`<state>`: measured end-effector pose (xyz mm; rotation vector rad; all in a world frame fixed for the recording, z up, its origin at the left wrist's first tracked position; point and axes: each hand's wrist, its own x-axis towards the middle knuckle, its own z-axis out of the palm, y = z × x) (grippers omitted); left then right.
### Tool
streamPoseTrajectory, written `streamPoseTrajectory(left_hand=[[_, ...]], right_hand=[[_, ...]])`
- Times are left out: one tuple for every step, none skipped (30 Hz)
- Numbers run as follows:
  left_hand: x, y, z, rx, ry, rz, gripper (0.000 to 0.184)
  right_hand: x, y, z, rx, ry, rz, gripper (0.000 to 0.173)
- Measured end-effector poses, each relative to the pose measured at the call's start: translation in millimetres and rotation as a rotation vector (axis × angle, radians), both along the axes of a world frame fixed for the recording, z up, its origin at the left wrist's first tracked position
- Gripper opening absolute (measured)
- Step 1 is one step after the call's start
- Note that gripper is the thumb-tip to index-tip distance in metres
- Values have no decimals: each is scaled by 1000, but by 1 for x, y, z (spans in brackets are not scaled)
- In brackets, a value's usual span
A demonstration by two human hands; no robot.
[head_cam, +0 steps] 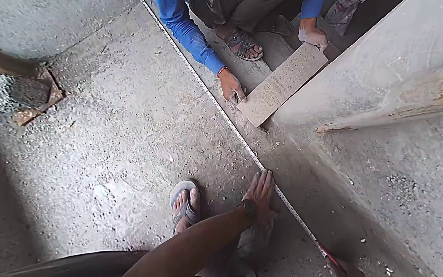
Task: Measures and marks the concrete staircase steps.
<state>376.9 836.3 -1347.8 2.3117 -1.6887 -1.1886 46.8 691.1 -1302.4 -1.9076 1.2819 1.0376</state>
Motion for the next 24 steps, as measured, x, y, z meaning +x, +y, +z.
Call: streamPoseTrajectory(left_hand=[[3,0,0,-1,10,-10,121],[5,0,0,-1,22,-11,120],[6,-1,2,22,37,-20,119],[7,-2,3,41,50,-28,119],[7,-2,3,46,51,-33,119],[7,-2,3,48,47,-40,119],[8,-2,2,49,39,-50,119],[7,-2,2,49,32,-58,119],[7,-2,2,48,30,-63,119],[7,-2,2,48,27,-65,119],[8,-2,3,54,27,-68,119],[9,-3,5,63,32,-68,120],[9,-4,6,68,36,-68,119],[10,-4,7,76,42,-66,120],[10,-5,8,80,50,-61,121],[9,-4,7,71,60,-47,121],[9,-3,7,67,67,-39,122],[9,-3,7,73,70,-41,122],[9,-3,7,72,70,-43,122],[9,-4,7,72,70,-45,122],[10,-4,7,71,70,-45,122],[10,-3,7,71,70,-44,122],[10,-3,7,74,71,-43,122],[10,-3,7,72,71,-42,122]], right_hand=[[0,0,1,-1,-3,-4,46],[2,1,2,4,-7,-8,44],[2,2,3,2,-13,-11,43],[2,3,5,-8,-12,-8,42],[3,5,6,-18,-7,-7,42],[4,6,6,-26,-4,-6,42],[5,8,6,-34,3,-5,43],[7,10,7,-45,16,7,43],[9,13,9,-64,20,24,42],[11,17,9,-97,7,39,41],[15,21,10,-142,-22,52,41],[21,26,9,-195,-58,69,39],[27,31,8,-248,-95,97,36],[34,36,7,-295,-139,126,33],[42,40,5,-330,-176,153,30],[48,43,4,-365,-225,179,26],[55,46,1,-402,-280,197,23],[61,48,-3,-447,-323,212,21],[66,51,-8,-492,-347,225,21],[71,52,-12,-537,-363,239,21],[76,53,-15,-575,-376,245,22],[81,54,-16,-603,-384,238,25],[86,54,-17,-620,-392,214,32],[93,54,-17,-628,-397,170,40]])
